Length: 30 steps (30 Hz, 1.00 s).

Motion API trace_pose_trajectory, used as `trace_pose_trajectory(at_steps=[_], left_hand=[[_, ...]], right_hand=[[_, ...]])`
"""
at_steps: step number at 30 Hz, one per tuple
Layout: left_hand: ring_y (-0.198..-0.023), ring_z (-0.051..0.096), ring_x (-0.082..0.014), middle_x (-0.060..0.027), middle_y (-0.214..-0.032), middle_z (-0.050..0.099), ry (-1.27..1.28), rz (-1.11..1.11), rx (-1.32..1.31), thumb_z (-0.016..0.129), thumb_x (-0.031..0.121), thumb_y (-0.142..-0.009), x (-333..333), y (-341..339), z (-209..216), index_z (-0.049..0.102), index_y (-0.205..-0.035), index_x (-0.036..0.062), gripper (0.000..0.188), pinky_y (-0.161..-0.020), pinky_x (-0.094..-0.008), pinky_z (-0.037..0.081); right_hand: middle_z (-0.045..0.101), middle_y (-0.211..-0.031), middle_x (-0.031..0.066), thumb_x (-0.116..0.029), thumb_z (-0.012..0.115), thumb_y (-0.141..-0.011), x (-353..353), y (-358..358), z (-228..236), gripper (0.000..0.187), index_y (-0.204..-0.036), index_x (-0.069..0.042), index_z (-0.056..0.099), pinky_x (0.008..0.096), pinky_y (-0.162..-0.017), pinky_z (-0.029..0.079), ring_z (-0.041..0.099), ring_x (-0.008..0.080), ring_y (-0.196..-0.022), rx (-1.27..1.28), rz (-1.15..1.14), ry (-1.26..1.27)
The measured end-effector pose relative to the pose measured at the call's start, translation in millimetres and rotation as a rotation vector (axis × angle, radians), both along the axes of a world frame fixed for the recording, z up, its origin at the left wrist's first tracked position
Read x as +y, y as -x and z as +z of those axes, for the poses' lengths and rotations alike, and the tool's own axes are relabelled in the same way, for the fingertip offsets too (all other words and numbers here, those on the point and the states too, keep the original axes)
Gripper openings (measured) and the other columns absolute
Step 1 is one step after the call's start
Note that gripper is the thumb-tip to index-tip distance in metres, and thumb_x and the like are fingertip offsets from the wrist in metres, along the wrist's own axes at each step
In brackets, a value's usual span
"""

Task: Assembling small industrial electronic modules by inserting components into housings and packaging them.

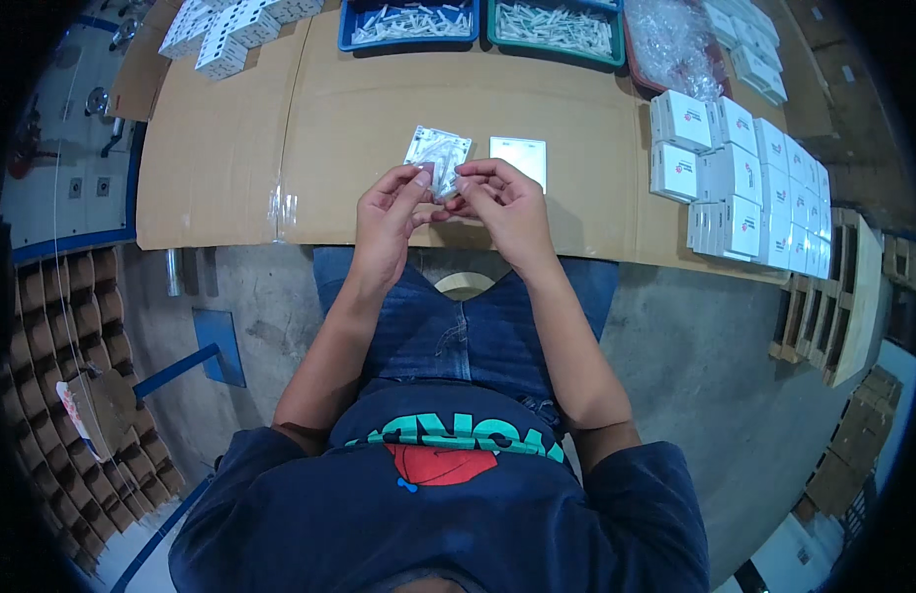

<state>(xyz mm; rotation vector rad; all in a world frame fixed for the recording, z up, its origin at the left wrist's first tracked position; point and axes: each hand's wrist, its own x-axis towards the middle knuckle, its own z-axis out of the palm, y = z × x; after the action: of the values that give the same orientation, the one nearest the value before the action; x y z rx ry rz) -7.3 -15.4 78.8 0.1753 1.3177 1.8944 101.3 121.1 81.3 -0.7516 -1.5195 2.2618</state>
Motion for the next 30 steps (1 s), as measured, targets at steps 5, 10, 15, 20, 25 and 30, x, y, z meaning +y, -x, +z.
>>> trace_pose_trajectory(at_steps=[5, 10, 15, 20, 25, 30], left_hand=[[-0.093, 0.068, -0.0146, -0.0082, -0.112, 0.069, 0.009, 0.025, 0.036, 0.065, 0.01, -0.102, 0.6, 1.4, -2.7, 0.065, -0.123, -0.0008, 0.024, -0.077, -0.0314, 0.061], [-0.092, 0.069, -0.0151, -0.0089, -0.111, 0.069, 0.007, -0.028, 0.035, 0.064, 0.007, -0.101, -1.0, 1.8, -2.0, 0.064, -0.121, -0.0009, 0.021, -0.078, -0.0301, 0.06], [-0.092, 0.069, -0.0145, -0.0078, -0.108, 0.069, -0.009, -0.071, 0.003, 0.065, 0.006, -0.101, 0.2, 2.6, -0.6, 0.062, -0.114, 0.0014, 0.014, -0.078, -0.0289, 0.06], [-0.092, 0.068, -0.0135, -0.0062, -0.107, 0.068, 0.001, -0.055, 0.007, 0.067, 0.004, -0.099, 0.5, 4.6, -4.5, 0.061, -0.108, 0.0031, 0.012, -0.078, -0.0276, 0.06], [-0.093, 0.068, -0.0125, -0.0055, -0.106, 0.067, -0.002, -0.097, 0.11, 0.068, 0.003, -0.098, -2.1, 6.6, -10.8, 0.061, -0.108, 0.0032, 0.013, -0.079, -0.0268, 0.06], [-0.097, 0.067, -0.013, -0.0062, -0.108, 0.066, 0.021, -0.032, 0.129, 0.067, 0.003, -0.098, 0.9, 3.2, -5.7, 0.061, -0.111, 0.0021, 0.014, -0.08, -0.027, 0.06]], right_hand=[[0.072, -0.101, 0.0106, 0.0, 0.064, -0.099, -2.8, -0.1, 2.3, 0.022, -0.12, 0.005, 0.065, 0.0304, -0.085, 0.062, 0.073, 0.0174, -0.092, 0.057, 0.014, -0.006], [0.072, -0.103, 0.0098, 0.001, 0.065, -0.099, -4.6, 0.6, -0.5, 0.023, -0.121, 0.004, 0.065, 0.0297, -0.085, 0.062, 0.072, 0.0162, -0.093, 0.011, 0.006, 0.003], [0.07, -0.1, 0.0078, 0.0, 0.069, -0.097, -5.9, 2.5, -0.1, 0.017, -0.114, 0.003, 0.065, 0.0273, -0.081, 0.061, 0.07, 0.0131, -0.09, 0.042, -0.031, -0.039], [0.07, -0.1, 0.0056, -0.004, 0.07, -0.098, -4.7, 1.1, -0.3, 0.016, -0.112, 0.001, 0.065, 0.024, -0.078, 0.058, 0.068, 0.0106, -0.088, 0.033, -0.01, -0.039], [0.07, -0.098, 0.0047, -0.006, 0.07, -0.098, -5.5, 3.1, 4.3, 0.015, -0.112, 0.0, 0.066, 0.0228, -0.075, 0.057, 0.068, 0.0098, -0.086, -0.01, -0.004, -0.066], [0.07, -0.096, 0.004, -0.007, 0.071, -0.097, -2.8, 2.6, -2.9, 0.015, -0.11, -0.001, 0.066, 0.0216, -0.073, 0.058, 0.069, 0.0092, -0.084, 0.01, 0.008, -0.017]])
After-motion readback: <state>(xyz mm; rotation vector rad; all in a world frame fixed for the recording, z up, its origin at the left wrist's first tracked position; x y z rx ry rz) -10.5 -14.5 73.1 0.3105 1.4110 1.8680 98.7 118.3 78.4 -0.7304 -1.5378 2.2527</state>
